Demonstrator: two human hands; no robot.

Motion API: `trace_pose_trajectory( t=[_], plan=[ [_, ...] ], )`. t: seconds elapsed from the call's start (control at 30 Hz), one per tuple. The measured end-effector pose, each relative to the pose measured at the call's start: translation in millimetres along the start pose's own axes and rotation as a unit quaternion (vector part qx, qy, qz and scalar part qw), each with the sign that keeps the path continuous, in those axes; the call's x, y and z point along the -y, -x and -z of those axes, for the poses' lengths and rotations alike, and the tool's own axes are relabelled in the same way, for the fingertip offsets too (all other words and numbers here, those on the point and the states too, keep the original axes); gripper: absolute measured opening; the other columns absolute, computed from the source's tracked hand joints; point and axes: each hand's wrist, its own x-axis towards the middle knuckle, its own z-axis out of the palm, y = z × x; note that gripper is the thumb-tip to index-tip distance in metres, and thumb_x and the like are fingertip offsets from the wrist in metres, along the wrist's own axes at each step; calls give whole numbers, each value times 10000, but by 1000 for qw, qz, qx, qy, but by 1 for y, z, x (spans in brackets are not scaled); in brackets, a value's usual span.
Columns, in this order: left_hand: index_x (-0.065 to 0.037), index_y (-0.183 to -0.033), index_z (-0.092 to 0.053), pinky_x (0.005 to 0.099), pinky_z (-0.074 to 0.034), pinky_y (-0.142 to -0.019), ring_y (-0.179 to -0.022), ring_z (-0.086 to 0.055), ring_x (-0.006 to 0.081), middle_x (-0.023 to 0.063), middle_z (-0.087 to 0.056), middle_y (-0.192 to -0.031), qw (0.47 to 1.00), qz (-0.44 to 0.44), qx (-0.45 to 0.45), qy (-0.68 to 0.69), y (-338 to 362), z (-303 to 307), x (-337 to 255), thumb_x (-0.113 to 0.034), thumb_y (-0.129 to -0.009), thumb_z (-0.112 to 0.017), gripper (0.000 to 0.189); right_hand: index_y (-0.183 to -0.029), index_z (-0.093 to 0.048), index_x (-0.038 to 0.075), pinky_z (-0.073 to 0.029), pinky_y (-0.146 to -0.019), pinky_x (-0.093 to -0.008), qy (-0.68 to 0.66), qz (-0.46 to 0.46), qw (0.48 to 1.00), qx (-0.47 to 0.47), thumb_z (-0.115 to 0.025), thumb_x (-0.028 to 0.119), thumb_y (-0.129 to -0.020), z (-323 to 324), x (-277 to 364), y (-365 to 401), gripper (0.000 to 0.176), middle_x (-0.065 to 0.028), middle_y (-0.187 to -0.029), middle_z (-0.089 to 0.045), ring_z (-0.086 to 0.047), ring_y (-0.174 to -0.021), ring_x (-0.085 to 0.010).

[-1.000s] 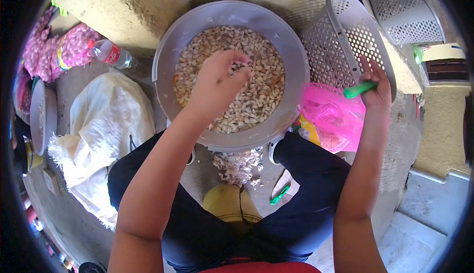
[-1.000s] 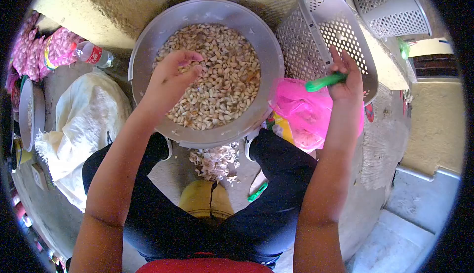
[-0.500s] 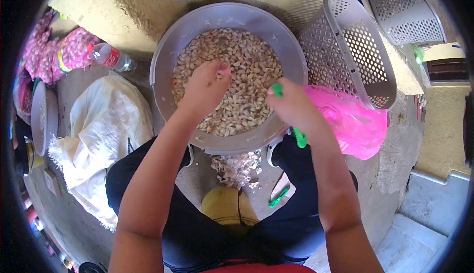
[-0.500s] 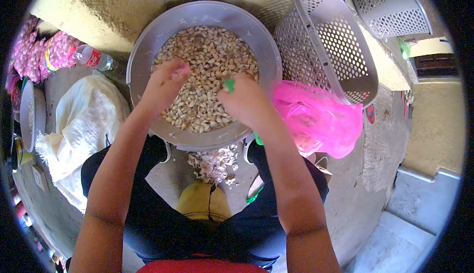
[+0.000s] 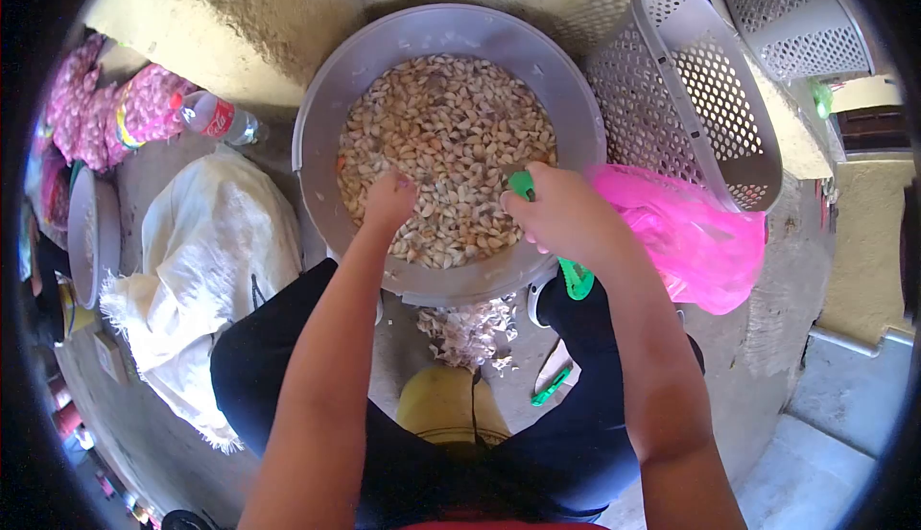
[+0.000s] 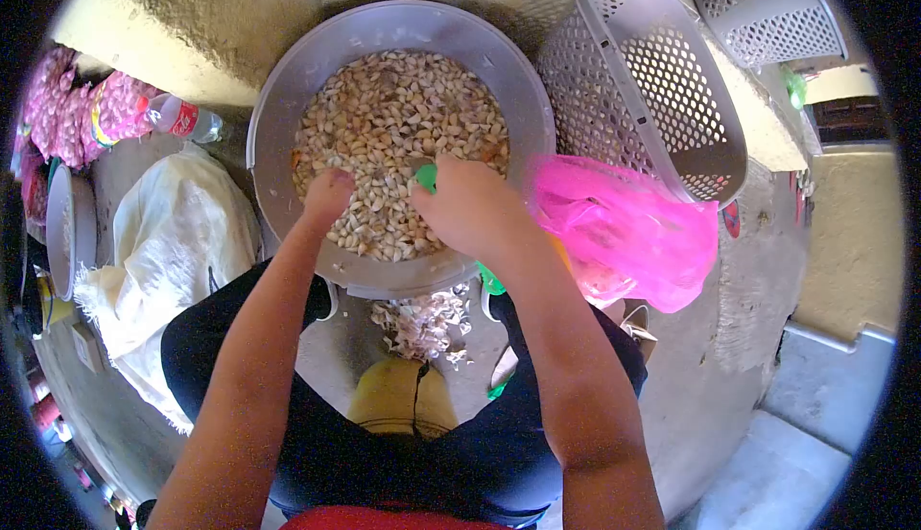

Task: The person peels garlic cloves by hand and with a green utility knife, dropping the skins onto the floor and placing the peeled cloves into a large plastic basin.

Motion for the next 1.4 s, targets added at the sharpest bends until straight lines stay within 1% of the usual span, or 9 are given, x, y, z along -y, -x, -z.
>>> trace_pose_trajectory(
  t=[0.17, 0.3, 0.47, 0.7, 0.8, 1.0, 1.1, 1.3, 1.4],
  plan=[
    [-38, -849, -624, 391, -446, -708, -787, -581, 335, 187, -611, -819, 993, 109, 28, 34, -24, -58, 76, -203, -741, -500, 233, -880, -519, -33, -441, -698, -418, 22, 8, 1000, -3, -510, 281, -786, 4, 2, -2, 327, -220, -804, -582, -572, -769, -349],
    [-49, -861, -630, 356, -458, -695, -765, -595, 293, 165, -620, -815, 984, 150, 58, 75, -9, -69, 60, -160, -734, -519, 202, -892, -514, -29, -448, -695, -413, 74, 6, 997, -3, -513, 280, -784, 4, 12, -2, 327, -204, -797, -586, -576, -760, -339],
    [-56, -924, -622, 340, -463, -712, -765, -599, 273, 144, -627, -833, 992, 81, 69, 63, -27, -117, 97, -127, -678, -574, 260, -904, -524, -12, -452, -722, -430, 60, 15, 998, -6, -509, 280, -774, 4, 18, -6, 321, -197, -823, -593, -577, -797, -347],
    [-73, -990, -605, 358, -454, -738, -822, -590, 288, 148, -622, -869, 996, 22, 66, -61, -31, -116, 84, -122, -647, -597, 347, -854, -482, -44, -414, -646, -446, 39, 34, 998, -25, -522, 273, -798, -1, 11, -12, 324, -246, -738, -554, -545, -724, -400],
    [-91, -1047, -578, 366, -448, -746, -846, -583, 299, 143, -615, -919, 985, 118, 125, -18, -44, -105, 77, -126, -655, -604, 394, -855, -494, -28, -437, -681, -445, 55, 35, 998, -21, -511, 262, -784, 1, 13, -12, 299, -228, -757, -572, -563, -745, -376],
    [-26, -922, -555, 392, -446, -714, -846, -567, 327, 168, -607, -862, 983, 130, 117, -50, -57, -77, 54, -194, -702, -590, 278, -863, -500, -15, -447, -697, -445, 62, 38, 997, -21, -506, 254, -779, -1, 13, -12, 283, -218, -764, -581, -571, -754, -365],
    [-41, -880, -530, 416, -409, -783, -848, -557, 326, 167, -601, -823, 991, 81, -28, -97, -65, -72, 42, -214, -730, -557, 231, -868, -500, -11, -446, -696, -447, 58, 32, 998, -19, -504, 254, -782, 1, 13, -11, 279, -214, -769, -582, -571, -754, -364],
    [-73, -912, -532, 478, -285, -914, -842, -563, 284, 122, -607, -793, 931, -102, -131, -326, -51, -59, 10, -173, -741, -523, 198, -867, -504, -6, -443, -689, -449, 42, 23, 999, -24, -506, 258, -785, 4, 8, -10, 277, -212, -761, -583, -569, -749, -367],
    [-70, -912, -533, 461, -354, -854, -846, -555, 311, 143, -600, -805, 930, -216, -165, -247, -55, -67, 15, -138, -743, -505, 184, -868, -504, -6, -441, -686, -451, 45, 20, 998, -27, -507, 260, -784, 5, 6, -10, 278, -213, -755, -582, -566, -749, -372]
  ],
)
